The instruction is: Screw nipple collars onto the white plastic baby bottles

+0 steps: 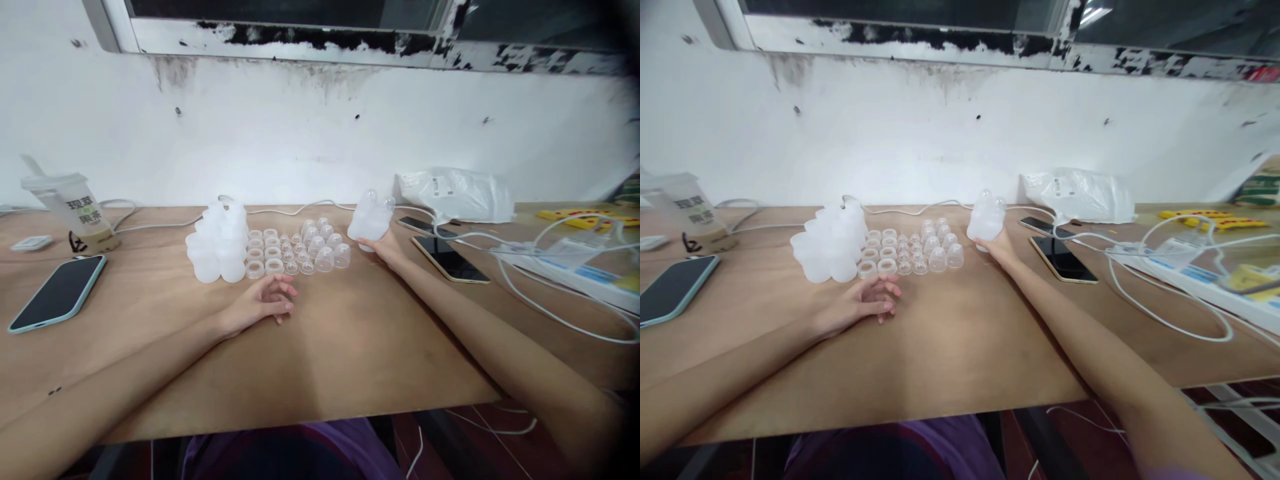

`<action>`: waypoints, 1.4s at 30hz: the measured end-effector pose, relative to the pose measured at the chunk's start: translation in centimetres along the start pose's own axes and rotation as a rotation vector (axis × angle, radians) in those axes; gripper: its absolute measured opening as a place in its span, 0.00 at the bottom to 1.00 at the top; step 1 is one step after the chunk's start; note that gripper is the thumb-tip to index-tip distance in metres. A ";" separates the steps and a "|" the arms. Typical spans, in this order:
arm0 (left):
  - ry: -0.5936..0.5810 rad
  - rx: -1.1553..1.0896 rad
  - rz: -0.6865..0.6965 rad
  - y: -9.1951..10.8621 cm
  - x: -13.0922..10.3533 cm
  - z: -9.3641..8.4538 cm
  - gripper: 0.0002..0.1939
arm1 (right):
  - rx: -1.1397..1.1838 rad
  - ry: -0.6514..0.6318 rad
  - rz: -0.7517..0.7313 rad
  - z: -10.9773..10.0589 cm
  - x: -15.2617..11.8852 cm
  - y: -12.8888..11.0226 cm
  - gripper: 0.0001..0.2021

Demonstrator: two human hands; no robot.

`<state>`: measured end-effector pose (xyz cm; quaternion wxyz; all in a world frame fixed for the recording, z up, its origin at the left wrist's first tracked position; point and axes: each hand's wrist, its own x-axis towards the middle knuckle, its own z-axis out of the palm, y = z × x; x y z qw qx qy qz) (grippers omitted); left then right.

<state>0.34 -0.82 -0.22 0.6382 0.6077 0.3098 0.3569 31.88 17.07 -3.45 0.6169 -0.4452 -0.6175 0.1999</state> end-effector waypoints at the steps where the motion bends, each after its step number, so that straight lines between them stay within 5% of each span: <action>1: 0.001 -0.001 0.000 0.0 0.0 0.0 0.21 | -0.008 -0.004 0.015 0.0 0.1 0.1 0.19; 15: -0.016 0.093 0.031 -0.4 0.0 -0.2 0.21 | -0.121 0.004 0.115 0.3 -0.6 -2.0 0.27; 18: 0.032 0.369 0.125 -0.3 -0.3 -0.5 0.20 | -0.140 0.139 0.079 -0.3 -0.8 -2.9 0.31; 20: 0.049 0.662 0.200 -0.1 -0.6 -0.9 0.19 | -0.182 0.305 -0.074 -0.6 -1.2 -4.8 0.28; 22: 0.001 0.920 0.246 0.3 -0.9 -1.3 0.19 | -0.224 0.328 -0.287 -0.2 -2.4 -7.5 0.24; 24: -0.082 1.076 0.258 0.6 -1.0 -1.7 0.23 | -0.250 0.128 -0.431 1.3 -4.4 -10.4 0.23; 26: -0.125 1.149 0.245 0.7 -0.9 -1.9 0.26 | -0.272 -0.230 -0.549 3.5 -7.0 -12.6 0.23; 29: -0.126 1.171 0.254 0.7 -0.8 -1.9 0.28 | -0.296 -0.838 -0.531 6.6 -10.6 -13.9 0.28; 31: -0.153 1.173 0.273 0.6 -0.7 -1.9 0.27 | -0.290 -1.078 -0.507 7.8 -12.0 -13.8 0.29; 42: -0.200 1.209 0.271 0.6 -0.6 -2.1 0.27 | -0.364 -1.156 -0.490 7.2 -12.0 -12.9 0.28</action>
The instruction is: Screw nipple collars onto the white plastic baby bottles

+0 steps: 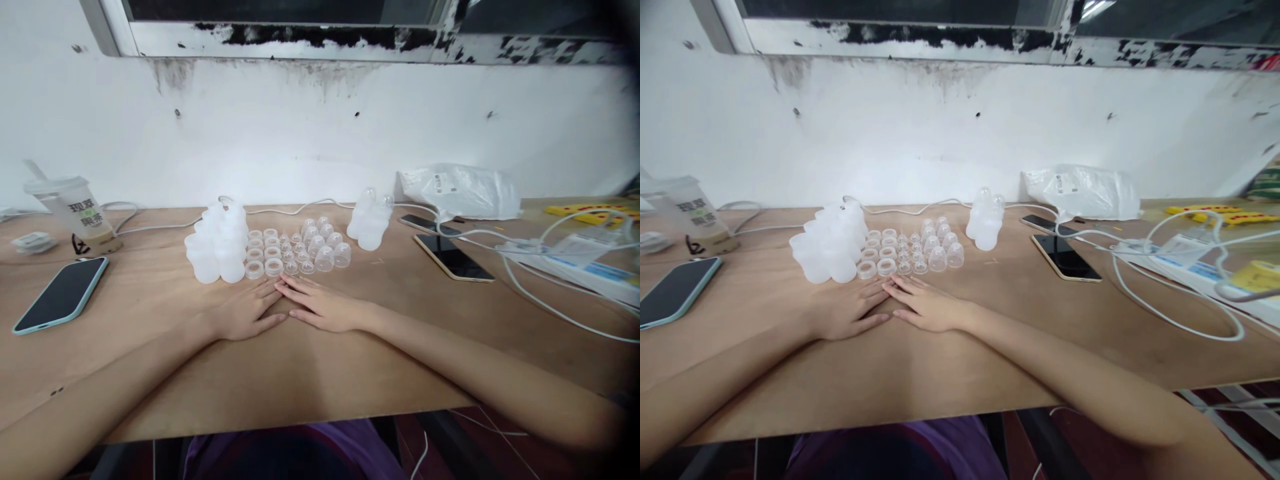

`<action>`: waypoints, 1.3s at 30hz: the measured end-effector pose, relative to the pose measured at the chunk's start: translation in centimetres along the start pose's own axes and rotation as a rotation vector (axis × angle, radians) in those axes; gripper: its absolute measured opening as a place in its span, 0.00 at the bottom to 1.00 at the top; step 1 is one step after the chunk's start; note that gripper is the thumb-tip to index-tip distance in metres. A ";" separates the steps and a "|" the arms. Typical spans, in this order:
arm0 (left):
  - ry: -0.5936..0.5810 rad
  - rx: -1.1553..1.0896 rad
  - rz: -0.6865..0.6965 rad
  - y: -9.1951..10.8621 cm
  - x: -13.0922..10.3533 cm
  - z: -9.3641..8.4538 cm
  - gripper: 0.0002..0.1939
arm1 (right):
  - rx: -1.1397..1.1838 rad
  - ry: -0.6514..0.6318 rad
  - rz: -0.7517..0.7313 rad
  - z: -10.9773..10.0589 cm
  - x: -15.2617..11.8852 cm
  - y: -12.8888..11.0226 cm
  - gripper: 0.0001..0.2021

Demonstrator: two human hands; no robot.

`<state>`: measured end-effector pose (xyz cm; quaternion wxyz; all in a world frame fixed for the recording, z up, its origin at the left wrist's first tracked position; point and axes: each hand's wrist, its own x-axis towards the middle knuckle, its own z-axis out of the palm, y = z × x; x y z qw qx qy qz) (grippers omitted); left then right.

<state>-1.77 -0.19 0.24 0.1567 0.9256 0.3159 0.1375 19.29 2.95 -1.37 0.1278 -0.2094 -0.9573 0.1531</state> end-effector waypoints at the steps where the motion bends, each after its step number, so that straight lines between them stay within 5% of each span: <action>1: -0.001 0.011 -0.004 0.0 0.0 0.0 0.27 | -0.001 0.000 0.001 0.0 0.0 0.0 0.28; 16: 0.069 0.212 -0.003 -0.2 0.2 0.3 0.19 | -0.075 0.090 -0.006 -0.2 0.1 -0.2 0.25; 20: 0.168 0.310 -0.091 -0.6 0.5 0.6 0.13 | -0.119 0.262 0.117 0.1 0.6 -0.3 0.21; 26: 0.236 0.371 -0.134 -0.9 0.9 1.2 0.11 | -0.109 0.335 0.311 0.5 1.9 0.9 0.27; 32: 0.322 0.352 -0.184 -1.5 1.2 1.6 0.24 | -0.031 0.422 0.376 0.3 3.3 1.8 0.21; 39: 0.284 0.327 -0.133 -1.7 1.1 1.4 0.20 | 0.022 0.447 0.383 0.1 3.5 2.0 0.10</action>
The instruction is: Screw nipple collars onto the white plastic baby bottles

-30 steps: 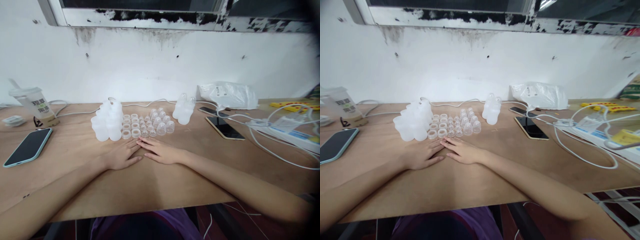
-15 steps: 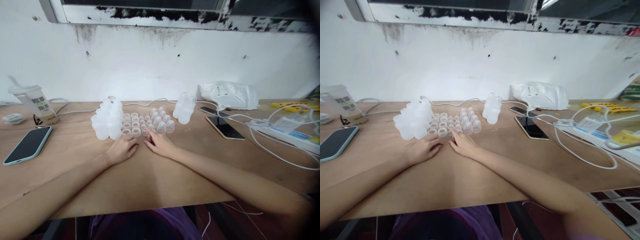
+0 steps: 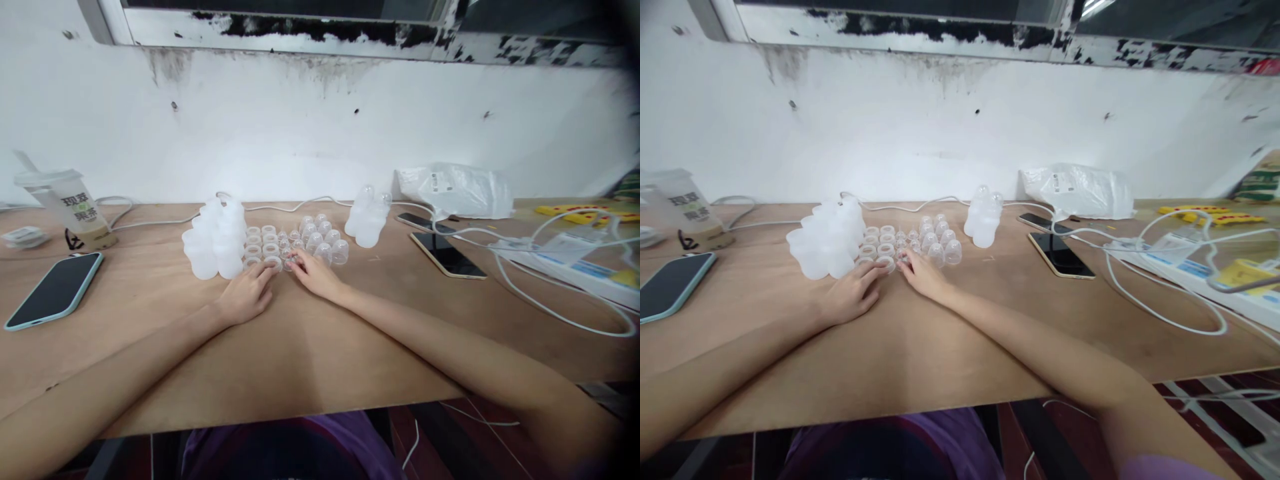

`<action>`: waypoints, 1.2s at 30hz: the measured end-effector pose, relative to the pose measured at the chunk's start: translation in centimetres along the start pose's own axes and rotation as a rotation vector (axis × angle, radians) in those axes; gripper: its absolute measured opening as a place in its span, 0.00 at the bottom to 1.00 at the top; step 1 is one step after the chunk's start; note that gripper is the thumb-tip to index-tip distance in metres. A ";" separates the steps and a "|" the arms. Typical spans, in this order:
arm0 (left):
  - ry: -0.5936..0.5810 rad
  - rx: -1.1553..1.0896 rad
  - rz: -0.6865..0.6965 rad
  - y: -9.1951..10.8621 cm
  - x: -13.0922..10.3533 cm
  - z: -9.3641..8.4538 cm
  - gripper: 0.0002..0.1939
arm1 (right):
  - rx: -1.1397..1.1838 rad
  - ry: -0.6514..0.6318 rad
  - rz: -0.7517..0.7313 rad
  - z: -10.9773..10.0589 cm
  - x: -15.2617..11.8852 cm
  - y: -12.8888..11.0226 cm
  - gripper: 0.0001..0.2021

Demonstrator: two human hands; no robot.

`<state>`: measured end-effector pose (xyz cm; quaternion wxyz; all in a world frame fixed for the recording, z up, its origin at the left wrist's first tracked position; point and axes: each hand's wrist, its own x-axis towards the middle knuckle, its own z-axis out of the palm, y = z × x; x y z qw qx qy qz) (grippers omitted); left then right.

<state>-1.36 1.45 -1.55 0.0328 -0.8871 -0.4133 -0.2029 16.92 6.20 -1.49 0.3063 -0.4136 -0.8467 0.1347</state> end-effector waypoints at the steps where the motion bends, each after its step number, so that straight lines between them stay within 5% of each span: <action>1: -0.006 -0.001 0.003 0.0 0.0 -0.1 0.20 | 0.011 0.003 -0.013 -0.1 0.0 -0.1 0.10; 12: -0.002 -0.064 -0.001 -0.1 -0.3 -0.5 0.17 | 0.057 0.009 -0.123 -0.4 -0.6 -0.3 0.09; 17: 0.010 -0.109 -0.093 0.1 -0.5 -0.6 0.17 | -0.082 -0.073 -0.149 -0.5 -1.0 -0.6 0.10; 22: 0.135 -0.092 0.012 -0.1 -0.4 -0.3 0.21 | -0.270 -0.131 -0.140 -0.6 -1.4 -1.1 0.11; 26: 0.029 -0.072 0.019 -0.3 -0.3 0.0 0.23 | -0.353 -0.163 -0.144 -0.7 -1.7 -1.4 0.12; 32: 0.005 -0.059 -0.052 0.0 -0.2 -0.4 0.20 | -0.258 -0.142 -0.175 -0.8 -1.8 -1.5 0.11; 36: 0.125 -0.052 -0.007 0.0 -0.3 -0.3 0.21 | -0.106 -0.055 -0.218 -0.8 -1.8 -1.5 0.11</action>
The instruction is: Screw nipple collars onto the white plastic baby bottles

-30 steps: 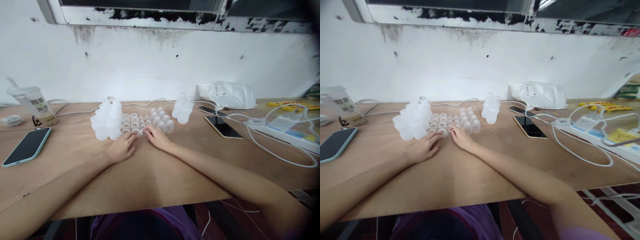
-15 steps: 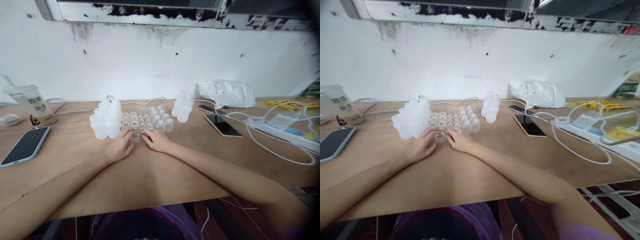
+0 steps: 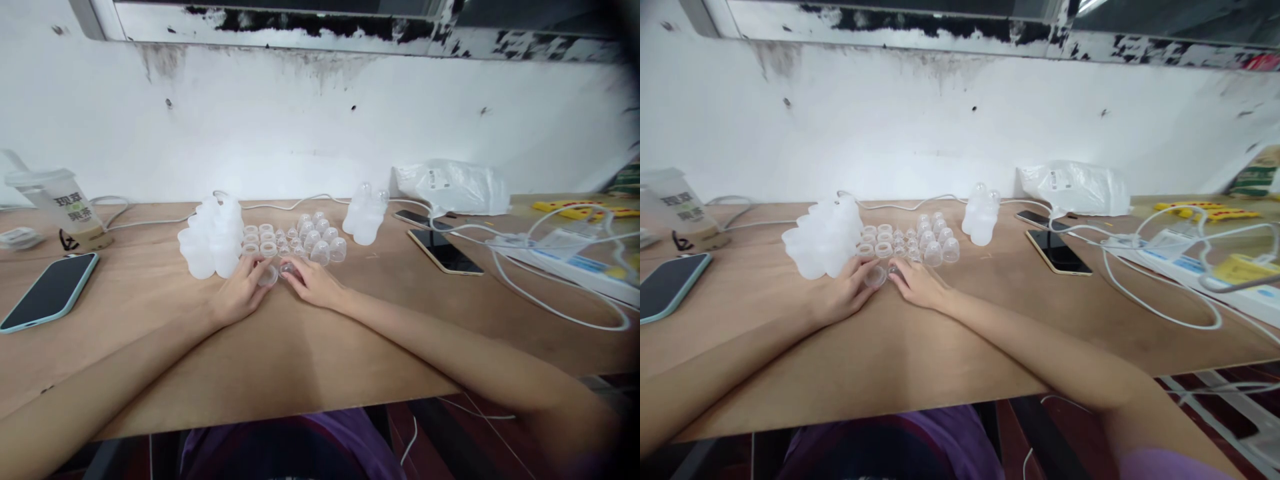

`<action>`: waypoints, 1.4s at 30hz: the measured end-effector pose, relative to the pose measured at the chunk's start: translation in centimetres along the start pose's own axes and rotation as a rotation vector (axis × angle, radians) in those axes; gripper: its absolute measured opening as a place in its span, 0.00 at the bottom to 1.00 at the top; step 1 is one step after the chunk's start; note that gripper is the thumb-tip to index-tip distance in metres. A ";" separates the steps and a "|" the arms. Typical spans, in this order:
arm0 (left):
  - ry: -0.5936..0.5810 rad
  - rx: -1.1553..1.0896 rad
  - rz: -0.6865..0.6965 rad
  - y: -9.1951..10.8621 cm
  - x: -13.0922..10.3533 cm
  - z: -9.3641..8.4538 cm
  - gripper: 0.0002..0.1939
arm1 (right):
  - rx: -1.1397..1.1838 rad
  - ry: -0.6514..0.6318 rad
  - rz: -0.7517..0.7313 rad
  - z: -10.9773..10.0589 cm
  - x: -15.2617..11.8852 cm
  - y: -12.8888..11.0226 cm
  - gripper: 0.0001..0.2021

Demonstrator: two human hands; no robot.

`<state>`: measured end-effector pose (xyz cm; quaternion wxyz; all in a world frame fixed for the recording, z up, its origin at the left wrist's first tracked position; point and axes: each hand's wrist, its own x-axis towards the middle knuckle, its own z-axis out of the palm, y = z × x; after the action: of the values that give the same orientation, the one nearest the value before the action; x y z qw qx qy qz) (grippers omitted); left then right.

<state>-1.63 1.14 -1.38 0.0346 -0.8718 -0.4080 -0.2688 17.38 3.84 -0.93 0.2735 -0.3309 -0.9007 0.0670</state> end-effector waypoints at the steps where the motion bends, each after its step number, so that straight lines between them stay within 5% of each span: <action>1: 0.038 -0.003 0.006 0.0 0.0 0.1 0.21 | 0.032 0.029 -0.009 0.0 0.0 0.0 0.12; 8: 0.141 -0.160 -0.053 -0.1 -0.1 0.1 0.17 | 0.070 0.108 -0.114 -0.2 0.0 0.1 0.13; 18: 0.123 -0.212 -0.055 0.1 0.0 0.0 0.20 | 0.119 0.091 -0.062 0.0 0.0 0.2 0.14; 25: 0.098 -0.334 -0.117 0.0 -0.1 0.2 0.18 | 0.244 0.315 0.017 -0.2 0.1 0.2 0.11; 36: 0.099 -0.408 -0.160 -0.4 -0.2 0.6 0.18 | 0.281 0.276 -0.018 0.2 0.1 0.5 0.15; 42: 0.092 -0.258 -0.135 -0.1 -0.1 -0.1 0.17 | 0.306 0.338 0.009 0.2 0.1 0.2 0.14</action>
<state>-1.82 1.11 -1.36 -0.0770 -0.8263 -0.4259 -0.3605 17.35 4.09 -1.11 0.4671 -0.2963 -0.8199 0.1478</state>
